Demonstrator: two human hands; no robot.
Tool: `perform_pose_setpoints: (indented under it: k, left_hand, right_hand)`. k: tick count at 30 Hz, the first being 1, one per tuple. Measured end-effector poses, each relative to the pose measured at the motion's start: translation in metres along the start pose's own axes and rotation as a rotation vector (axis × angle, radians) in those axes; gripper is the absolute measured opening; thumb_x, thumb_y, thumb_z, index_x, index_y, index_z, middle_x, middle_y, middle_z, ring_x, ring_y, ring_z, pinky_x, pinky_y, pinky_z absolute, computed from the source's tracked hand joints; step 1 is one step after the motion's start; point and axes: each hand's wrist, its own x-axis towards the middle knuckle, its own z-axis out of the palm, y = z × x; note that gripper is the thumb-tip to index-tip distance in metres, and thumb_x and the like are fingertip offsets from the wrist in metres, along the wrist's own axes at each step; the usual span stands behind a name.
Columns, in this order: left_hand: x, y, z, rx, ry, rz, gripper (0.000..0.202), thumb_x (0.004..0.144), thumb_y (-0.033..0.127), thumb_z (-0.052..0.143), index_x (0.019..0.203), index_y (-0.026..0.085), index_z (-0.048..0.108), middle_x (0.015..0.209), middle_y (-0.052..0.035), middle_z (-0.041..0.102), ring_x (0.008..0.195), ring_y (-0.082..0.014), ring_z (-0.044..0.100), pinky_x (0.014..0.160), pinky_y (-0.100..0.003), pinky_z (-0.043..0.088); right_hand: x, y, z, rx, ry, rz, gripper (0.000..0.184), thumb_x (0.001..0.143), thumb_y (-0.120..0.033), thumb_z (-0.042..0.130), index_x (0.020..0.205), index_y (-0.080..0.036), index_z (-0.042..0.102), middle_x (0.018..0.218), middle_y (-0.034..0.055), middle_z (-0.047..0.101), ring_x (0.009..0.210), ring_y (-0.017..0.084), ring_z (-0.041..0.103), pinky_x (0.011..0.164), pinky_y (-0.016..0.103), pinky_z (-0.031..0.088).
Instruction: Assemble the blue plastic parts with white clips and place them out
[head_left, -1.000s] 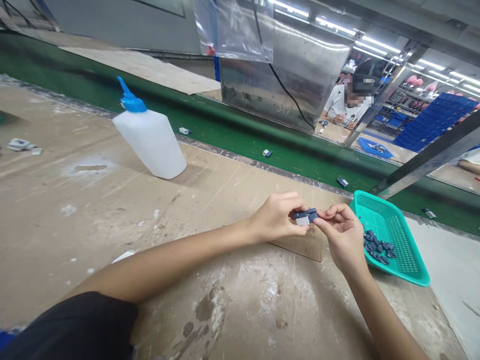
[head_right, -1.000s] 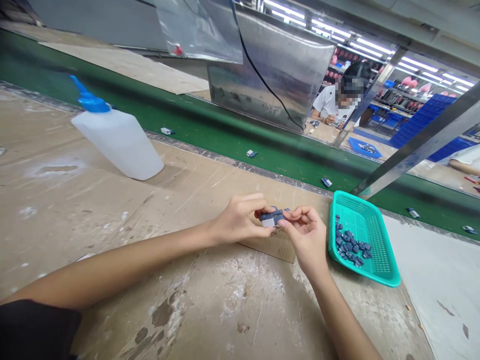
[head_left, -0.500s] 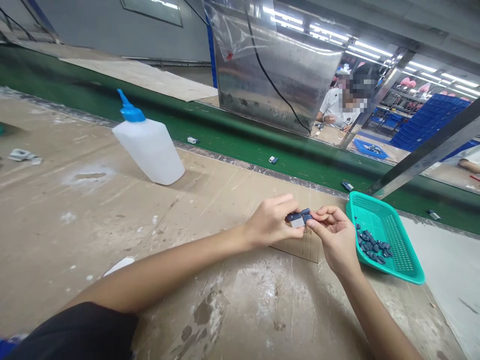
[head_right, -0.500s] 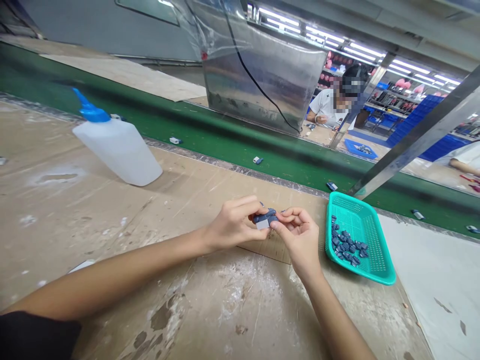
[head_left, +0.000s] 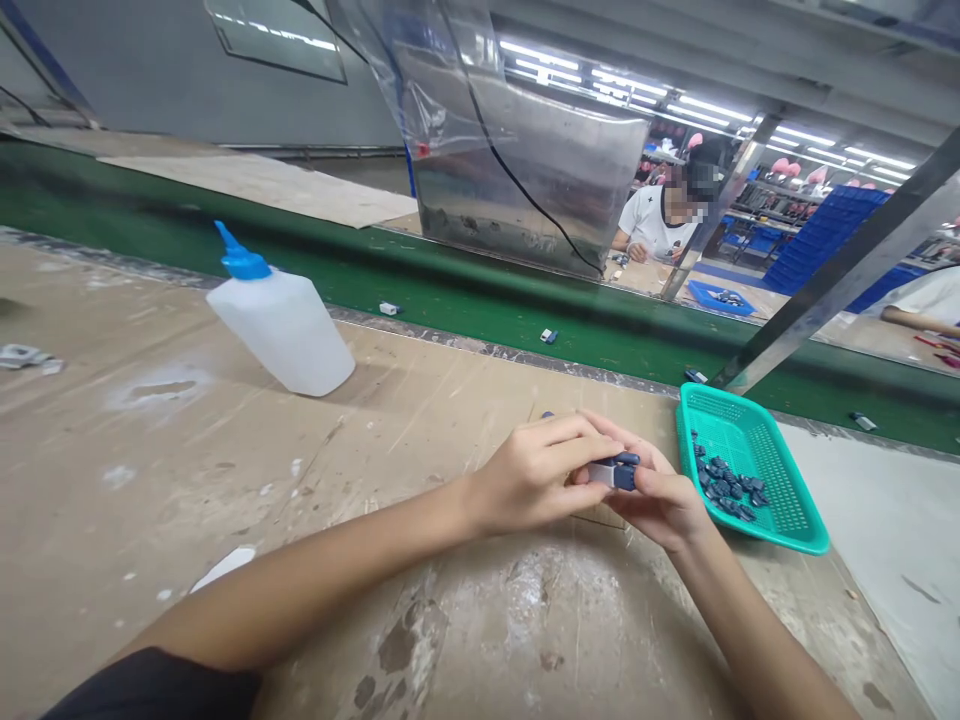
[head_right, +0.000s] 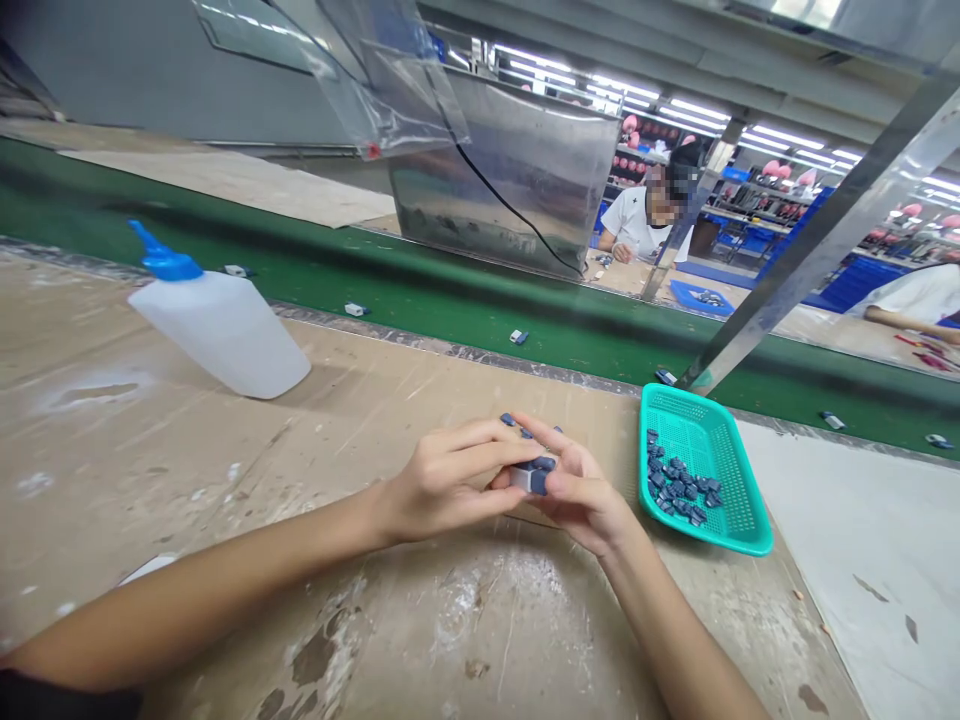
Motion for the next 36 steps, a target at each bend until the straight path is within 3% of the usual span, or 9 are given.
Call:
perform_pose_setpoints:
  k: [9,17,19,21,24,26,29,33,36]
  left_hand:
    - [0.005,0.015,-0.008,0.140,0.096,0.166,0.026,0.070,0.008,0.060,0.095,0.014,0.054,0.080,-0.0057,0.063,0.073,-0.0142,0.059,0.064,-0.027,0.051]
    - [0.017,0.010,0.001,0.085,0.047,0.079,0.014,0.072,0.011,0.057,0.086,0.012,0.058,0.072,-0.0042,0.061,0.065,-0.0116,0.056,0.058,-0.022,0.047]
    - [0.025,-0.009,0.007,-0.004,-0.056,-0.030,0.019,0.073,0.017,0.057,0.092,0.014,0.059,0.077,-0.0034,0.062,0.069,-0.0113,0.057,0.061,-0.021,0.047]
    - [0.035,-0.041,0.013,0.013,-0.207,-0.166,0.023,0.074,0.021,0.056,0.096,0.015,0.059,0.085,-0.0037,0.062,0.078,-0.0126,0.057,0.070,-0.023,0.046]
    - [0.048,-0.107,0.019,0.326,-0.395,-0.489,0.024,0.076,0.021,0.052,0.098,0.016,0.059,0.099,-0.0070,0.060,0.094,-0.0177,0.054,0.082,-0.026,0.042]
    - [0.053,-0.147,0.022,0.488,-0.466,-0.717,0.026,0.076,0.020,0.050,0.098,0.014,0.060,0.102,-0.0110,0.059,0.098,-0.0224,0.053,0.084,-0.029,0.040]
    - [0.058,-0.179,0.037,0.566,-0.476,-0.848,0.032,0.074,0.017,0.052,0.104,0.008,0.056,0.104,-0.0196,0.056,0.102,-0.0322,0.050,0.084,-0.040,0.038]
    - [0.072,-0.183,0.085,0.501,-0.498,-0.810,0.043,0.077,0.024,0.053,0.118,0.017,0.046,0.126,-0.0175,0.042,0.116,-0.0330,0.037,0.092,-0.044,0.031]
    - [0.087,-0.184,0.124,0.370,-0.529,-0.792,0.034,0.075,0.028,0.057,0.107,0.018,0.054,0.121,-0.0142,0.046,0.114,-0.0303,0.040,0.092,-0.039,0.034]
  right_hand:
    - [-0.011,-0.011,0.019,0.003,-0.003,-0.093,0.057,0.056,-0.031,0.074,0.111,-0.030,0.057,0.099,0.0027,0.063,0.085,0.018,0.061,0.079,0.032,0.045]
    - [-0.004,-0.012,0.011,-0.126,0.022,-0.103,0.050,0.066,-0.044,0.065,0.113,-0.027,0.055,0.092,0.0045,0.064,0.080,0.016,0.061,0.078,0.033,0.046]
    - [-0.003,-0.018,-0.003,-0.293,0.091,-0.124,0.051,0.074,-0.049,0.055,0.119,-0.025,0.050,0.089,0.0062,0.064,0.077,0.018,0.061,0.073,0.035,0.047]
    - [-0.005,-0.028,-0.029,-0.635,0.275,-0.204,0.052,0.078,-0.047,0.049,0.124,-0.024,0.043,0.087,0.0062,0.063,0.075,0.019,0.060,0.071,0.037,0.048]
    - [-0.017,-0.043,-0.082,-1.391,0.699,-0.325,0.047,0.079,-0.030,0.050,0.123,-0.018,0.043,0.094,0.0096,0.061,0.089,0.025,0.056,0.081,0.043,0.042]
    - [-0.025,-0.047,-0.114,-1.744,0.804,-0.196,0.036,0.077,-0.016,0.045,0.111,-0.012,0.053,0.101,0.0150,0.059,0.099,0.028,0.052,0.087,0.044,0.037]
    - [-0.029,-0.041,-0.140,-1.846,0.712,-0.031,0.033,0.070,-0.001,0.041,0.092,-0.011,0.063,0.095,0.0150,0.063,0.091,0.026,0.056,0.081,0.036,0.041]
    - [-0.025,-0.030,-0.145,-1.844,0.660,0.012,0.031,0.068,0.000,0.039,0.074,-0.014,0.066,0.076,0.0121,0.064,0.078,0.024,0.058,0.071,0.032,0.042]
    - [-0.025,-0.028,-0.147,-1.833,0.715,0.016,0.030,0.067,-0.001,0.041,0.078,-0.011,0.066,0.075,0.0139,0.062,0.079,0.025,0.057,0.074,0.035,0.041]
